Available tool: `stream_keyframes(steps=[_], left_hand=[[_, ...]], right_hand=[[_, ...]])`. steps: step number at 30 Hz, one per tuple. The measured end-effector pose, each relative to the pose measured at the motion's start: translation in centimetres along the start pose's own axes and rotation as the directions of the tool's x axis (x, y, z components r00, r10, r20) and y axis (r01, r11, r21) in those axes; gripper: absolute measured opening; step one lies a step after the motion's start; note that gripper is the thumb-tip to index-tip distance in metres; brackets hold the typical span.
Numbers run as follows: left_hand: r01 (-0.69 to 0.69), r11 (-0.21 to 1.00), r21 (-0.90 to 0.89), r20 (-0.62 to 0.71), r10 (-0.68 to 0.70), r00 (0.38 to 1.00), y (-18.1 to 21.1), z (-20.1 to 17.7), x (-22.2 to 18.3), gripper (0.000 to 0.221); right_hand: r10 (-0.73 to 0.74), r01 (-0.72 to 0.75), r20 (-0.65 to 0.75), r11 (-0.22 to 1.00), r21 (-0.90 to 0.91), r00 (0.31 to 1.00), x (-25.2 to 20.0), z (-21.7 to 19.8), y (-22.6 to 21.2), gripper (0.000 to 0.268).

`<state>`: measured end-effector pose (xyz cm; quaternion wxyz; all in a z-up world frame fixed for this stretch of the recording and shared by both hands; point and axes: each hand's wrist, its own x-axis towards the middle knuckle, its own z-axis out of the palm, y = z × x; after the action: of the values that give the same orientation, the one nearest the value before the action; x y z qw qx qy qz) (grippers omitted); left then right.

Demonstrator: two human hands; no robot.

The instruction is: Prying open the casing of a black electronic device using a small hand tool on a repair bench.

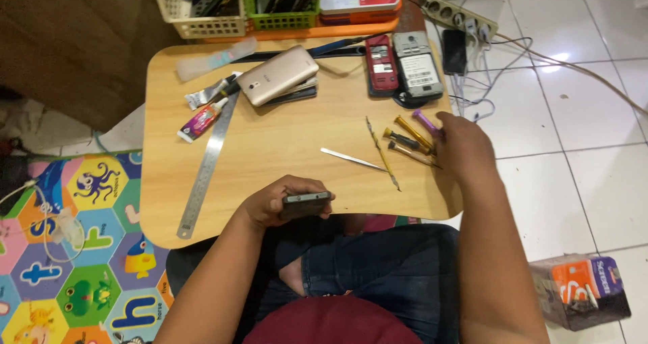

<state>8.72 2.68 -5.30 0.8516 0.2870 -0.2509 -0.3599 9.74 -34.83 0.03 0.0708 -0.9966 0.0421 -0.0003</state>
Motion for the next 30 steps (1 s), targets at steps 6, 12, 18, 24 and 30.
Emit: stream_keyframes(steps=[6,12,18,24,30], left_hand=[[0.078,0.978,0.195,0.218,-0.121,0.969,2.6,0.0,0.0,0.087],[-0.004,0.938,0.346,0.357,-0.127,0.925,2.5,-1.3,0.4,0.082],[0.055,0.947,0.317,0.302,-0.156,0.94,2.2,-1.1,-0.1,0.089],[0.06,0.931,0.361,0.294,-0.174,0.94,1.8,-1.4,-0.3,0.085],[0.086,0.962,0.259,0.297,-0.164,0.941,0.6,-2.5,-0.4,0.079]], right_hand=[[0.174,-0.115,-0.1,0.896,0.428,0.98,-3.9,-5.7,-2.3,0.068],[0.323,0.118,-0.147,0.109,0.987,0.935,-11.7,-8.6,-10.8,0.103],[0.255,0.236,-0.276,0.174,0.956,0.927,-13.8,-8.9,-17.9,0.088],[0.095,0.38,-0.423,0.296,0.876,0.901,-13.8,-7.3,-20.3,0.082],[-0.091,0.546,-0.544,0.273,0.792,0.834,-13.4,-4.7,-19.8,0.084]])
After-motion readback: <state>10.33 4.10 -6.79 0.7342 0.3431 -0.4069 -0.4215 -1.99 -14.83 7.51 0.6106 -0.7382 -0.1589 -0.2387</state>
